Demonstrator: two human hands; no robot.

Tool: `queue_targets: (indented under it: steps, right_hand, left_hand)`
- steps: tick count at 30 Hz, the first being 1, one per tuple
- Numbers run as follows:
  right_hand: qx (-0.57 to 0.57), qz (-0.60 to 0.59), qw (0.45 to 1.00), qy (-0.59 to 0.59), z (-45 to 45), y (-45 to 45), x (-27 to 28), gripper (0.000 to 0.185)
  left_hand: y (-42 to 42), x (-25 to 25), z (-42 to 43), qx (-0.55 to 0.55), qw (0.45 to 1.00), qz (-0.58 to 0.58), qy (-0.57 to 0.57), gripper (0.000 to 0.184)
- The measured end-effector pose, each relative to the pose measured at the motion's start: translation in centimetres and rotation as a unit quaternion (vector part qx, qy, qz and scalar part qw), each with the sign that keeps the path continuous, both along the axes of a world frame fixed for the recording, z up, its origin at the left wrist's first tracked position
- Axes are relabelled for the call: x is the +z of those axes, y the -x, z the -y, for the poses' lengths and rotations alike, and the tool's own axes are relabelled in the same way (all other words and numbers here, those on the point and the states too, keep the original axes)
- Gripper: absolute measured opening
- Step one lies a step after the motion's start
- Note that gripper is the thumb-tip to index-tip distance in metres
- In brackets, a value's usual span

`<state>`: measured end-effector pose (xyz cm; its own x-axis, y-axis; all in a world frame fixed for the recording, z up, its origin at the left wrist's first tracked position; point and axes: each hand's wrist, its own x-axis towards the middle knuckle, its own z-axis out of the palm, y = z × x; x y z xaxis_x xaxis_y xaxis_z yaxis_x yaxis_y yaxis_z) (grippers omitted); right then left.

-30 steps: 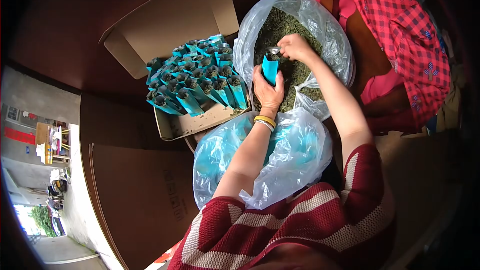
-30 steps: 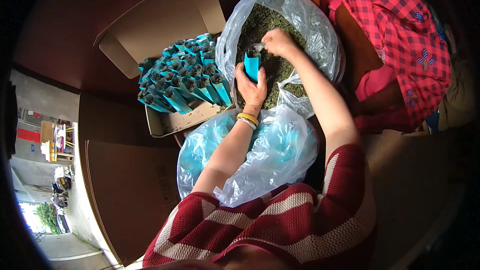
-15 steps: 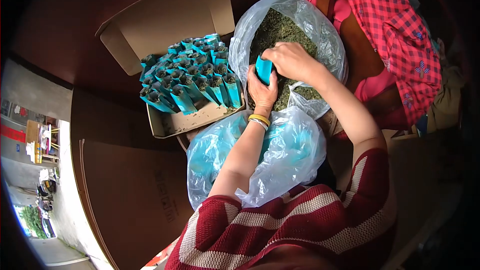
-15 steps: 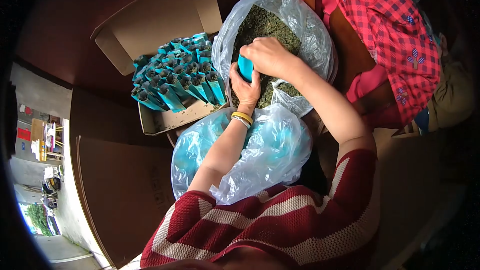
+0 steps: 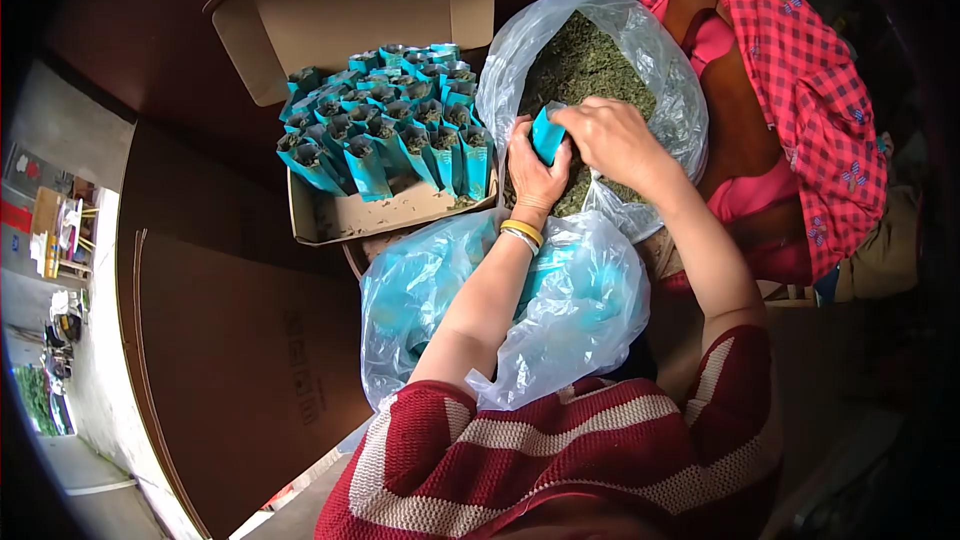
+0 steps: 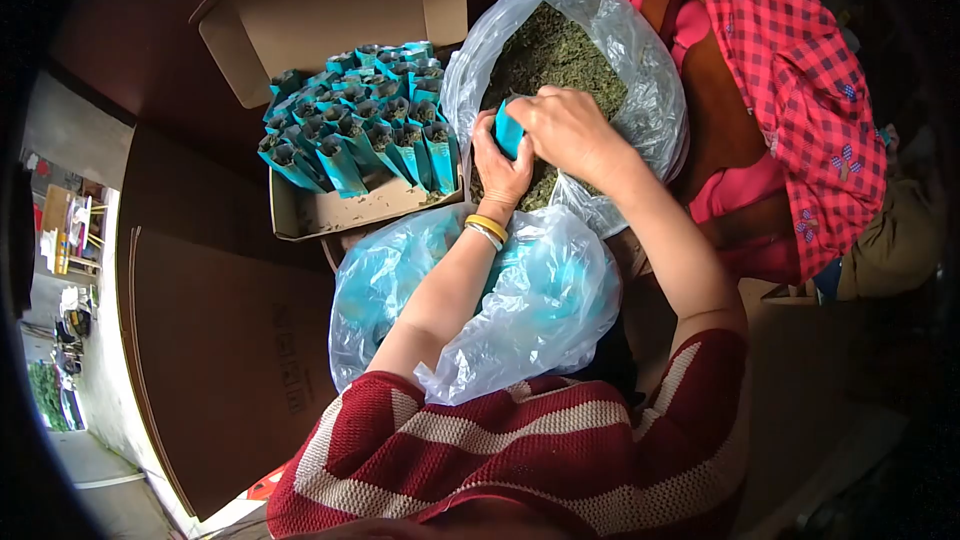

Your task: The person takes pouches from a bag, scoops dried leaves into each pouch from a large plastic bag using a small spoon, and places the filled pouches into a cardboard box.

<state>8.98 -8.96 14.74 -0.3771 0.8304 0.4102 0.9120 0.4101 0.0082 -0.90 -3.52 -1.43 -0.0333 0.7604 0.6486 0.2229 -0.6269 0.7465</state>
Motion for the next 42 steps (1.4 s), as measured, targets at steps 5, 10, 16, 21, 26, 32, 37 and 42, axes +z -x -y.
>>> queue_targets:
  steps: [5,10,16,21,26,32,37,42]
  right_hand:
    - [0.006,0.01,1.0,-0.007,1.6,-0.3,0.0,0.018]
    - [0.013,-0.041,0.999,-0.023,2.5,-1.4,0.3,0.019]
    - [0.04,-0.057,0.988,-0.139,4.6,-1.2,2.6,0.02]
    - [-0.015,-0.103,0.982,-0.161,6.1,-3.1,2.1,0.02]
    - [-0.134,-0.17,0.971,-0.102,7.4,-4.3,0.9,0.018]
    - [-0.168,-0.227,0.957,-0.059,6.7,-4.2,-2.6,0.018]
    - [-0.096,-0.285,0.952,-0.051,5.6,-2.9,-4.3,0.018]
    - [-0.061,-0.308,0.948,-0.054,5.9,-2.7,-4.4,0.018]
  left_hand:
    - [0.1,0.5,0.0,-0.011,0.999,-0.006,-0.035,0.056]
    - [0.1,1.7,0.7,-0.008,0.999,-0.034,-0.04,0.056]
    - [0.2,6.2,0.7,-0.032,0.995,-0.056,-0.074,0.06]
    - [0.3,6.1,1.2,-0.046,0.996,-0.076,0.002,0.057]
    - [1.2,6.3,0.5,-0.068,0.983,-0.123,0.117,0.059]
    - [1.1,5.6,-0.2,-0.147,0.978,-0.044,0.144,0.056]
    - [1.8,5.4,0.8,-0.202,0.955,-0.032,0.215,0.051]
    - [2.2,5.5,-0.2,-0.191,0.956,-0.052,0.215,0.045]
